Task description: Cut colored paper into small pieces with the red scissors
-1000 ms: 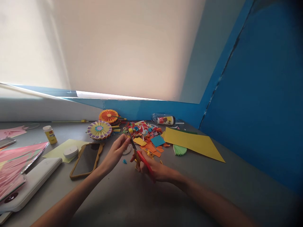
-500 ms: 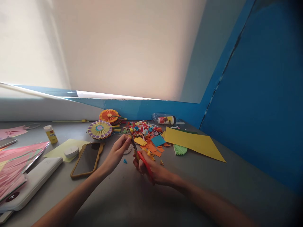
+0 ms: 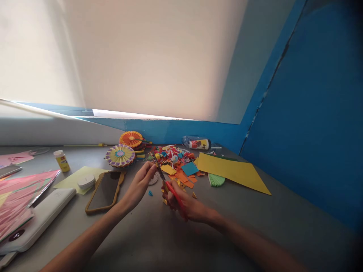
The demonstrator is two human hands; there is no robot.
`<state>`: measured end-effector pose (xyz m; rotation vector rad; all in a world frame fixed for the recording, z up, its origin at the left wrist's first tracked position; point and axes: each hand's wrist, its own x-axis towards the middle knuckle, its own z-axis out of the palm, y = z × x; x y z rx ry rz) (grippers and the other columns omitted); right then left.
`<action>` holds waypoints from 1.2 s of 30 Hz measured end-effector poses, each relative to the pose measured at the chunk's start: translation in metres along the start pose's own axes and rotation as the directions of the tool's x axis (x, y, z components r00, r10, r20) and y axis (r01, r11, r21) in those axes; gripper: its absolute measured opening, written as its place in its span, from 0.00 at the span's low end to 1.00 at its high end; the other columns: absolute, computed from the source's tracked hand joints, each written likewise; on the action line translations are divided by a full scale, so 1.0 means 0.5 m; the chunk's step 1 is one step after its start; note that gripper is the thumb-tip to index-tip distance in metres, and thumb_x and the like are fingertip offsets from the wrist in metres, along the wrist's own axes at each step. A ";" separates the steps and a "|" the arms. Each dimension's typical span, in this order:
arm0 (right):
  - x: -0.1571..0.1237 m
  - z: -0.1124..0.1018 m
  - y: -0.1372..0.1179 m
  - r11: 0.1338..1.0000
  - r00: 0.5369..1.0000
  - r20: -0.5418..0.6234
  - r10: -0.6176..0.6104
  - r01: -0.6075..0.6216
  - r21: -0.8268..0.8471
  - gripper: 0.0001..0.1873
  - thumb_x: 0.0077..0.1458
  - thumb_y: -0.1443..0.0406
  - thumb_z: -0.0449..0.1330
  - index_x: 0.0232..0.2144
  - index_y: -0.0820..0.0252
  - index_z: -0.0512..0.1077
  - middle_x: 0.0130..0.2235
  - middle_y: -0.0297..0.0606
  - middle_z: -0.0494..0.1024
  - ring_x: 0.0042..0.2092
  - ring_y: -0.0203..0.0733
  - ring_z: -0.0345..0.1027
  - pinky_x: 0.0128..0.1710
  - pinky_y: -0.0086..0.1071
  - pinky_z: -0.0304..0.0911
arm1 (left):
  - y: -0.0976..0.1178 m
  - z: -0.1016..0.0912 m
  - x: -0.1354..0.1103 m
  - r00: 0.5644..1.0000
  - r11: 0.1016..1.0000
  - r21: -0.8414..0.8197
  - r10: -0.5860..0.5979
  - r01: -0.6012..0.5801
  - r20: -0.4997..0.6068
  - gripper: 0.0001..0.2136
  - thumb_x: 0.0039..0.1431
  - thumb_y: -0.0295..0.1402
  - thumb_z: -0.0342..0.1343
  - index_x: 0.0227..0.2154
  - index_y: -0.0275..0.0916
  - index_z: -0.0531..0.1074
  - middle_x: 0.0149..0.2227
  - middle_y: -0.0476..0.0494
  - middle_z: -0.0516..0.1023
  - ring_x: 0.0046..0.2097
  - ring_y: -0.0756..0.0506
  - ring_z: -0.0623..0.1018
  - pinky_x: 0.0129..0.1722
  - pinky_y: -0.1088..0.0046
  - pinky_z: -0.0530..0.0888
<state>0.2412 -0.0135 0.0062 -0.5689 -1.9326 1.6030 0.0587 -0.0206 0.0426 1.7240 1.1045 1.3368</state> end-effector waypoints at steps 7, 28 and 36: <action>-0.005 -0.005 -0.006 0.992 0.998 0.053 0.024 -0.030 0.126 0.16 0.57 0.55 0.57 0.38 0.56 0.54 0.30 0.29 0.56 0.28 0.30 0.47 0.24 0.26 0.46 | -0.005 -0.002 -0.001 0.999 1.000 0.029 -0.002 0.003 -0.041 0.14 0.64 0.43 0.42 0.28 0.40 0.58 0.27 0.52 0.57 0.30 0.50 0.58 0.31 0.74 0.58; 0.001 -0.008 -0.018 0.986 0.983 -0.093 0.157 -0.151 0.074 0.22 0.53 0.47 0.57 0.35 0.57 0.55 0.27 0.27 0.60 0.23 0.28 0.49 0.21 0.25 0.47 | -0.021 -0.019 0.010 0.993 0.978 0.207 0.036 -0.012 -0.109 0.13 0.63 0.43 0.42 0.28 0.40 0.59 0.26 0.52 0.59 0.28 0.50 0.61 0.27 0.76 0.59; 0.010 -0.050 -0.032 0.990 0.951 -0.304 0.066 -0.025 0.139 0.22 0.53 0.45 0.54 0.31 0.56 0.55 0.26 0.27 0.57 0.22 0.29 0.44 0.20 0.25 0.46 | -0.050 -0.077 0.019 0.980 0.517 0.847 -0.067 -0.127 0.189 0.16 0.61 0.39 0.43 0.19 0.38 0.60 0.23 0.48 0.66 0.26 0.48 0.66 0.26 0.71 0.52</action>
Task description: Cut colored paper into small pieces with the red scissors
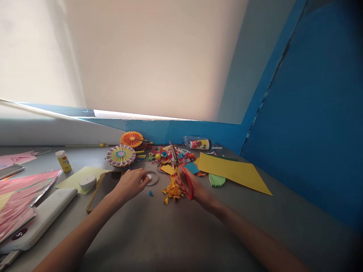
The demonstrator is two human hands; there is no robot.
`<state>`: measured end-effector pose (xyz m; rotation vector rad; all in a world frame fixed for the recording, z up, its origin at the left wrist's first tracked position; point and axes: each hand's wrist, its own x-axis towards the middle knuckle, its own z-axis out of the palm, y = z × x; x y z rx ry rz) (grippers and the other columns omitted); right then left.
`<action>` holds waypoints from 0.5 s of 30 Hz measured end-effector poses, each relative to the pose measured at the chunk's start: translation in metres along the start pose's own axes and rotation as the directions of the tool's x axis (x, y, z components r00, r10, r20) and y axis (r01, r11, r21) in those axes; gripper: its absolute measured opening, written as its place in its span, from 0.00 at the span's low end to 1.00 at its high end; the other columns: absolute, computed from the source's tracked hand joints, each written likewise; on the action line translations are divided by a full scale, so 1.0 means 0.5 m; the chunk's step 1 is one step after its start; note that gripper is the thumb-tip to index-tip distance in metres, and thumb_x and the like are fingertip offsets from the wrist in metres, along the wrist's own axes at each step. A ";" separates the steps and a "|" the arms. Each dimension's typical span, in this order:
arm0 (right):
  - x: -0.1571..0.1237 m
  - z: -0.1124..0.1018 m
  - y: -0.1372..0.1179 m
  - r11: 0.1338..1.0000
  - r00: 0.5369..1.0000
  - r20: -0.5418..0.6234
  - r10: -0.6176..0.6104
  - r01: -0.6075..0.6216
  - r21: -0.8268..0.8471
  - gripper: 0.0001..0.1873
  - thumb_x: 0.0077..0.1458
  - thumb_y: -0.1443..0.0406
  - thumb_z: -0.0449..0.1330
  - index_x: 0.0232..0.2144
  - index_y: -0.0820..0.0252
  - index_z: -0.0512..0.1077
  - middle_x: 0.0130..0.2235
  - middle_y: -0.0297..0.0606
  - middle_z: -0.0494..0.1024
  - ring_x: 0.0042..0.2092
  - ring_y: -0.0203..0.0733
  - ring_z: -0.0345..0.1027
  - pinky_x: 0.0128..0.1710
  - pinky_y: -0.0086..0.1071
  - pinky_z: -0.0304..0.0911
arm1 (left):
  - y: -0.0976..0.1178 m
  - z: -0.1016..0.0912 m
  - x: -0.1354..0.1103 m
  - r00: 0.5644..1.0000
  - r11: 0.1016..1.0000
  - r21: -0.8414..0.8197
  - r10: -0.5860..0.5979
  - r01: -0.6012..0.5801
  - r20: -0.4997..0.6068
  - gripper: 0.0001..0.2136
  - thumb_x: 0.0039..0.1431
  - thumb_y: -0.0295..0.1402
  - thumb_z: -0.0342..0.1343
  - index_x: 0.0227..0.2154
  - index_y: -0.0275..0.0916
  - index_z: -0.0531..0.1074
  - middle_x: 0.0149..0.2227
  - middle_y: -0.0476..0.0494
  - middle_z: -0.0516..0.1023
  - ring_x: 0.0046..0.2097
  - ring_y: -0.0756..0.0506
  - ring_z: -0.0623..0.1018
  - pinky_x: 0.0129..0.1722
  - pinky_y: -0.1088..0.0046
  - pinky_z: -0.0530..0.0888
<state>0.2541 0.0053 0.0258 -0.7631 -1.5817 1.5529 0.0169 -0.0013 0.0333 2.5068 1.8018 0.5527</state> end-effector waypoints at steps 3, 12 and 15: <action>0.015 -0.016 0.017 0.999 0.999 -0.051 -0.009 0.008 -0.033 0.23 0.51 0.45 0.56 0.32 0.55 0.56 0.27 0.29 0.60 0.22 0.30 0.49 0.21 0.26 0.49 | -0.012 0.006 -0.003 0.994 0.991 0.130 -0.036 0.023 0.101 0.20 0.62 0.40 0.41 0.18 0.38 0.64 0.23 0.45 0.70 0.26 0.46 0.69 0.27 0.70 0.52; 0.018 0.002 0.016 0.992 0.995 -0.073 -0.070 0.062 -0.107 0.26 0.49 0.44 0.57 0.33 0.57 0.57 0.28 0.30 0.67 0.26 0.34 0.63 0.27 0.30 0.59 | 0.033 0.084 0.013 0.960 0.953 -0.126 0.278 -0.274 0.014 0.10 0.62 0.37 0.48 0.37 0.43 0.74 0.41 0.43 0.76 0.45 0.42 0.72 0.44 0.65 0.60; 0.015 0.001 0.012 0.994 0.995 -0.061 -0.077 0.072 -0.081 0.25 0.50 0.44 0.56 0.33 0.57 0.57 0.28 0.31 0.68 0.27 0.34 0.64 0.30 0.31 0.62 | 0.045 0.102 0.016 0.952 0.936 -0.182 0.307 -0.301 0.009 0.09 0.60 0.34 0.50 0.31 0.42 0.75 0.37 0.43 0.77 0.41 0.43 0.74 0.44 0.65 0.61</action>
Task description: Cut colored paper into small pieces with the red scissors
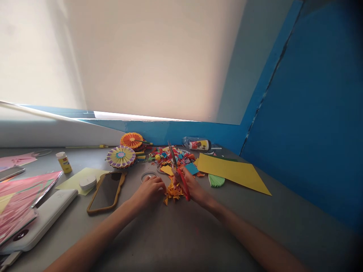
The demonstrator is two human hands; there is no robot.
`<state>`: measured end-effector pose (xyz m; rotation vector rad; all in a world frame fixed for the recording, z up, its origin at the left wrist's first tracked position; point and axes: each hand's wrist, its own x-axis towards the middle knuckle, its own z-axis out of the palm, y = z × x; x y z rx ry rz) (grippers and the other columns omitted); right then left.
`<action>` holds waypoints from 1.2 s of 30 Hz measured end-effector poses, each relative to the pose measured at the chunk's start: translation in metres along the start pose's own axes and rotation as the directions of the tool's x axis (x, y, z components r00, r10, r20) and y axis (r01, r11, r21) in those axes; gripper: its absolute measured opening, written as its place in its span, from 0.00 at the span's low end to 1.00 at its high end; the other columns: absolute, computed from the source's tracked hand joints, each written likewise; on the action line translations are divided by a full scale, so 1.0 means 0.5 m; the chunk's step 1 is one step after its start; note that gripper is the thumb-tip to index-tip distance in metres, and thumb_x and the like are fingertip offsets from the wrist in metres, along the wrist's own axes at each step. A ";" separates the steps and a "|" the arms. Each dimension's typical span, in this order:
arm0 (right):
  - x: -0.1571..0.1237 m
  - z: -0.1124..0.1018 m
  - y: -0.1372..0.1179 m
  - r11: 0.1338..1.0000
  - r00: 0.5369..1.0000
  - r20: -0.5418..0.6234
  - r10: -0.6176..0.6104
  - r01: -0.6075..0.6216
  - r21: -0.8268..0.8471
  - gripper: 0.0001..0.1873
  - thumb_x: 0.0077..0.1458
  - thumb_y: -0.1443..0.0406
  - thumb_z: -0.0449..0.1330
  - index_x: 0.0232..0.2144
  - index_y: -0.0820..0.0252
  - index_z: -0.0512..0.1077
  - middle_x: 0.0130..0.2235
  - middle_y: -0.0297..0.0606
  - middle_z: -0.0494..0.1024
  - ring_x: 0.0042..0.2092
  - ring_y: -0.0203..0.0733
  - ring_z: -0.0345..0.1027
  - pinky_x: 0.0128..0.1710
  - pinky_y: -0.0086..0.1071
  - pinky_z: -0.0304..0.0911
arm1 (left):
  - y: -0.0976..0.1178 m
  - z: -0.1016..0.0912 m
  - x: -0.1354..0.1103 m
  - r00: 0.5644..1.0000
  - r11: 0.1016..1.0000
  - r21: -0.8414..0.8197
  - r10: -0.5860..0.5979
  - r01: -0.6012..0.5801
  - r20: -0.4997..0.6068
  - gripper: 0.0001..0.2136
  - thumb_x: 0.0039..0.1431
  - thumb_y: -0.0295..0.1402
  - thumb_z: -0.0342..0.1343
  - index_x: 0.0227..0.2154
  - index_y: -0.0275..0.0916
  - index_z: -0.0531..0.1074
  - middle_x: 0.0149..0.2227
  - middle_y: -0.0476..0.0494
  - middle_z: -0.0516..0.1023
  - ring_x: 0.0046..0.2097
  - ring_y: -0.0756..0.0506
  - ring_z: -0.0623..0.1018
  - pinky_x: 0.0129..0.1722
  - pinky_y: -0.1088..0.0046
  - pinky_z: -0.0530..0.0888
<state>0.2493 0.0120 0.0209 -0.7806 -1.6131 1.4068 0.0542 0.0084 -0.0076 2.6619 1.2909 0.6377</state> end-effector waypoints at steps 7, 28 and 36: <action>-0.001 -0.005 0.010 0.998 0.998 -0.061 -0.026 0.023 -0.052 0.22 0.53 0.46 0.55 0.35 0.58 0.59 0.29 0.31 0.68 0.29 0.34 0.64 0.29 0.30 0.60 | 0.011 -0.028 -0.007 0.956 0.895 -0.402 -0.263 0.193 -0.126 0.09 0.62 0.37 0.46 0.35 0.41 0.69 0.30 0.46 0.78 0.29 0.47 0.76 0.30 0.73 0.67; -0.009 0.013 0.043 0.996 0.997 0.038 -0.066 0.063 0.068 0.25 0.45 0.56 0.67 0.37 0.57 0.57 0.40 0.38 0.73 0.41 0.43 0.72 0.36 0.36 0.68 | 0.060 -0.057 -0.016 0.932 0.358 -0.909 -0.352 0.214 0.081 0.15 0.51 0.44 0.59 0.32 0.36 0.73 0.34 0.41 0.79 0.41 0.43 0.78 0.45 0.66 0.72; -0.020 0.008 0.009 0.995 0.994 0.043 -0.097 0.095 0.035 0.21 0.51 0.54 0.62 0.39 0.57 0.58 0.42 0.41 0.73 0.41 0.41 0.70 0.36 0.34 0.67 | 0.049 -0.050 -0.017 0.920 0.270 -0.931 -0.368 0.247 0.138 0.14 0.48 0.44 0.62 0.31 0.37 0.74 0.37 0.40 0.80 0.45 0.42 0.77 0.47 0.67 0.70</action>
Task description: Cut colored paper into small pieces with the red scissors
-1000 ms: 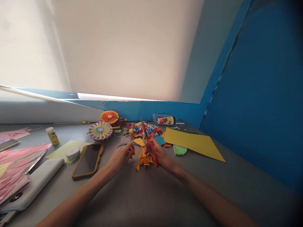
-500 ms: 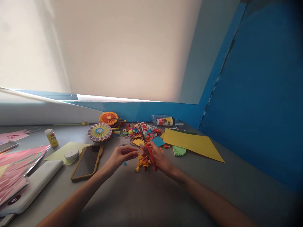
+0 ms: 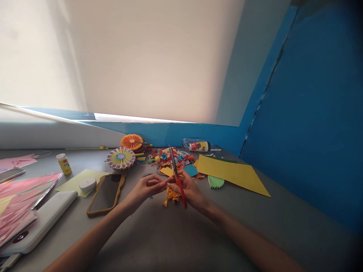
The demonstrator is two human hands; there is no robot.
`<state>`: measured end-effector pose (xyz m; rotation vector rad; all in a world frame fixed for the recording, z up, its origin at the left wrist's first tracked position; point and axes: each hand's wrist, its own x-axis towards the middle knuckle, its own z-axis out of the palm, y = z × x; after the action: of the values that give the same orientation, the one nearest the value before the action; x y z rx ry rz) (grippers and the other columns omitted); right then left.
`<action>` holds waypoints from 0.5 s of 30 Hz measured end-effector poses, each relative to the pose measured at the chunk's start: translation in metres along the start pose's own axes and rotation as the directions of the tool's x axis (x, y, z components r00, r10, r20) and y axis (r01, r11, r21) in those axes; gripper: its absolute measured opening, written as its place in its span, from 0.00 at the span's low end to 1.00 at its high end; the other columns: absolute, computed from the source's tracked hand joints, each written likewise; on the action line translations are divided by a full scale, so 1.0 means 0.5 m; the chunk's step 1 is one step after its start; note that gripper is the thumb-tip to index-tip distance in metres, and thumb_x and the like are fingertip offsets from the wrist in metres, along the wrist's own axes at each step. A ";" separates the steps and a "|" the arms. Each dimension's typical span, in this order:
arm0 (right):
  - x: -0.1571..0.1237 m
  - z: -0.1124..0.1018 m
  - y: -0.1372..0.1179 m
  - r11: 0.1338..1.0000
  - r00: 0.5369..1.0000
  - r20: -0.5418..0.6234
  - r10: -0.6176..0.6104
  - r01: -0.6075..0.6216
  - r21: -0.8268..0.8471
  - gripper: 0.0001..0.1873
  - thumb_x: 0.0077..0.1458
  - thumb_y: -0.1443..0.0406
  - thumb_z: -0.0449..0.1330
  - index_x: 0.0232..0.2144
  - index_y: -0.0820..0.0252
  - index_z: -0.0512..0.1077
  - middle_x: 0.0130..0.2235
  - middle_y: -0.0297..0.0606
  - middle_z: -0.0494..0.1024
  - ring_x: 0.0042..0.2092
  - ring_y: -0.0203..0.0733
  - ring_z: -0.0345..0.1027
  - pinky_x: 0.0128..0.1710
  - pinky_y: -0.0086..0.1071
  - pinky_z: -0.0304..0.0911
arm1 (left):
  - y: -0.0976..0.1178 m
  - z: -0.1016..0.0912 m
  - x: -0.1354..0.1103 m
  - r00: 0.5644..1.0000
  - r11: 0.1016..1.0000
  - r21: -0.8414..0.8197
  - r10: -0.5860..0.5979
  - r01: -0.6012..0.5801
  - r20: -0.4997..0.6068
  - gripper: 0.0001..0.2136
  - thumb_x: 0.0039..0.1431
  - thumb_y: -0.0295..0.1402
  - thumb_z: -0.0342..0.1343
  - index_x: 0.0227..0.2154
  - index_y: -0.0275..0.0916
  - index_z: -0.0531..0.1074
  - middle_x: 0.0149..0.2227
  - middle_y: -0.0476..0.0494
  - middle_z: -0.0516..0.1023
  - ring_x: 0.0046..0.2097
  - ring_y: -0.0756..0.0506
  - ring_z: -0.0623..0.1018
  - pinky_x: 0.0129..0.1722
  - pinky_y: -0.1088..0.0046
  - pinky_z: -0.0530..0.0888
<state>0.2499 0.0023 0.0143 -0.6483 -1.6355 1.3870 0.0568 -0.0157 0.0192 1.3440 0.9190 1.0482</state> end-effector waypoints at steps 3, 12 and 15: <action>0.000 0.002 -0.010 1.000 0.999 0.031 -0.007 0.007 -0.009 0.21 0.51 0.53 0.62 0.38 0.56 0.59 0.41 0.39 0.73 0.41 0.40 0.70 0.39 0.36 0.66 | 0.000 -0.004 0.003 0.995 0.995 -0.081 -0.043 0.050 0.085 0.15 0.49 0.44 0.62 0.31 0.36 0.75 0.40 0.39 0.79 0.49 0.42 0.75 0.50 0.67 0.69; 0.000 0.004 -0.010 0.998 0.999 -0.038 0.036 -0.038 -0.049 0.22 0.49 0.49 0.61 0.38 0.58 0.63 0.39 0.37 0.70 0.38 0.39 0.68 0.35 0.31 0.65 | -0.001 -0.012 0.008 0.999 0.994 -0.101 -0.040 0.038 -0.020 0.15 0.48 0.40 0.64 0.35 0.38 0.72 0.36 0.43 0.77 0.43 0.47 0.76 0.47 0.71 0.70; -0.005 0.005 -0.010 0.985 0.986 0.058 0.154 -0.149 -0.082 0.23 0.51 0.48 0.59 0.39 0.59 0.64 0.32 0.34 0.68 0.29 0.34 0.64 0.26 0.28 0.60 | 0.007 -0.007 0.005 0.990 0.994 -0.079 0.062 -0.072 -0.128 0.14 0.51 0.42 0.61 0.35 0.37 0.71 0.35 0.45 0.75 0.39 0.49 0.75 0.43 0.74 0.70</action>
<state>0.2496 -0.0025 0.0185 -0.7956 -1.7271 1.4718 0.0538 -0.0124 0.0229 1.2579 0.9178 1.2213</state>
